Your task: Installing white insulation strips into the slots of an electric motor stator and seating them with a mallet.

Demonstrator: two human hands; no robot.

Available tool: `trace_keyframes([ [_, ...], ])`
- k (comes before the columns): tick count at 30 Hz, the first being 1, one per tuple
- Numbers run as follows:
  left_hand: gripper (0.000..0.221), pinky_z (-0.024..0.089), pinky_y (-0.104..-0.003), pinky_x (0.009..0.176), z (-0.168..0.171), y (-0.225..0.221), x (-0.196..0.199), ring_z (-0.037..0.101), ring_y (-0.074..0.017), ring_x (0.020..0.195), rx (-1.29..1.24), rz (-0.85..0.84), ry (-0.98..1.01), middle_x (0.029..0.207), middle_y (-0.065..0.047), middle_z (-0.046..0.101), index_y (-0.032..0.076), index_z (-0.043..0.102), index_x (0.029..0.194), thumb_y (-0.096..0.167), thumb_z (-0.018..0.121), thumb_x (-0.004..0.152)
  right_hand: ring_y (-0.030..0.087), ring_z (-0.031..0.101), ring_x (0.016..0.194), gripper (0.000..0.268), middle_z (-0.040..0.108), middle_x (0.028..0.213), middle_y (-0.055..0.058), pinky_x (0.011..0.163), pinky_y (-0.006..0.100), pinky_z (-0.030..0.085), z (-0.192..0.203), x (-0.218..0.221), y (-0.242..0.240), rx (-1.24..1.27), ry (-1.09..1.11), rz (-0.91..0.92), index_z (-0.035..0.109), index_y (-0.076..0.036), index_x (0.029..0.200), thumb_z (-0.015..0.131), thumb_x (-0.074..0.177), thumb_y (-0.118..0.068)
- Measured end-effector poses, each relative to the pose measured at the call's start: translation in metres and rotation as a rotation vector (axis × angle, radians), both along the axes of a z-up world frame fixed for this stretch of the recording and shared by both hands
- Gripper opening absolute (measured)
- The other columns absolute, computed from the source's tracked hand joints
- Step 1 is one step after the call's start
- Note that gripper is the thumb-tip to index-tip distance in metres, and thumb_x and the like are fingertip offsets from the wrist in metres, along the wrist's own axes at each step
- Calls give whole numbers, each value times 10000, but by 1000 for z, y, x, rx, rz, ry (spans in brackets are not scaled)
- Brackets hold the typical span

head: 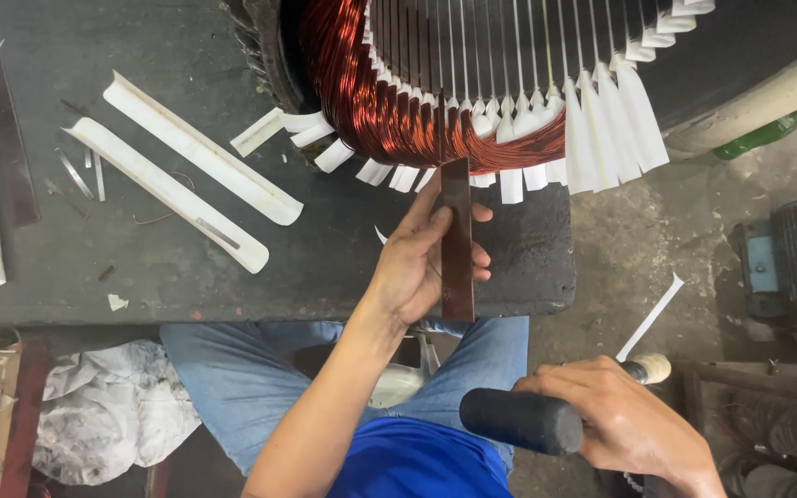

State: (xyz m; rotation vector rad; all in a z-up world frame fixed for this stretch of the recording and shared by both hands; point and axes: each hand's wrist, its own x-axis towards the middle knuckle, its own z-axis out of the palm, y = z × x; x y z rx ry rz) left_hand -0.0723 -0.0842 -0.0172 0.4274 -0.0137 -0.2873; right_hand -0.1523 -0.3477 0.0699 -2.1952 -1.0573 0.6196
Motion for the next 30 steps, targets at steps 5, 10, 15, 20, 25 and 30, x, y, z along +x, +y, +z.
trace_keyframes([
  [5,558,701,-496,704,2,5,10,790,-351,807,-45,-25,-18,1243,-265,699,171,297,1727,119,444,1191,272,796,816,531,792,965,-25,607,404,483,1,1,3,-90,2,32,714,-175,1248,592,744,-61],
  [10,504,669,-367,634,-3,10,36,739,-226,689,22,-8,-15,1139,-186,704,55,472,1622,224,547,1154,292,756,883,489,733,1050,9,633,434,463,10,3,20,-152,-20,142,651,-167,1391,627,921,-297],
  [15,265,568,-376,562,5,7,36,657,-252,637,122,45,76,1007,-165,712,-20,600,1315,182,527,1160,318,722,990,498,731,1129,74,681,485,525,11,8,43,-277,-126,373,585,-102,1477,665,1078,-388],
  [20,243,574,-393,563,-6,2,37,673,-269,635,92,68,98,1024,-178,722,-2,612,1305,173,567,1142,376,711,777,437,723,985,118,604,517,507,13,12,55,-190,-95,437,632,-61,1378,651,1109,-405],
  [25,382,580,-357,508,13,2,42,675,-231,591,143,55,121,957,-133,704,14,639,1275,357,583,1117,380,692,731,419,702,942,114,587,517,505,8,14,55,-186,-97,428,618,-56,1375,622,1118,-388],
  [30,287,542,-374,475,16,-6,51,649,-255,517,217,169,288,803,-160,724,19,666,1047,297,626,1108,354,715,852,432,718,988,96,597,502,517,3,16,50,-228,-144,391,607,-82,1407,596,1124,-409],
])
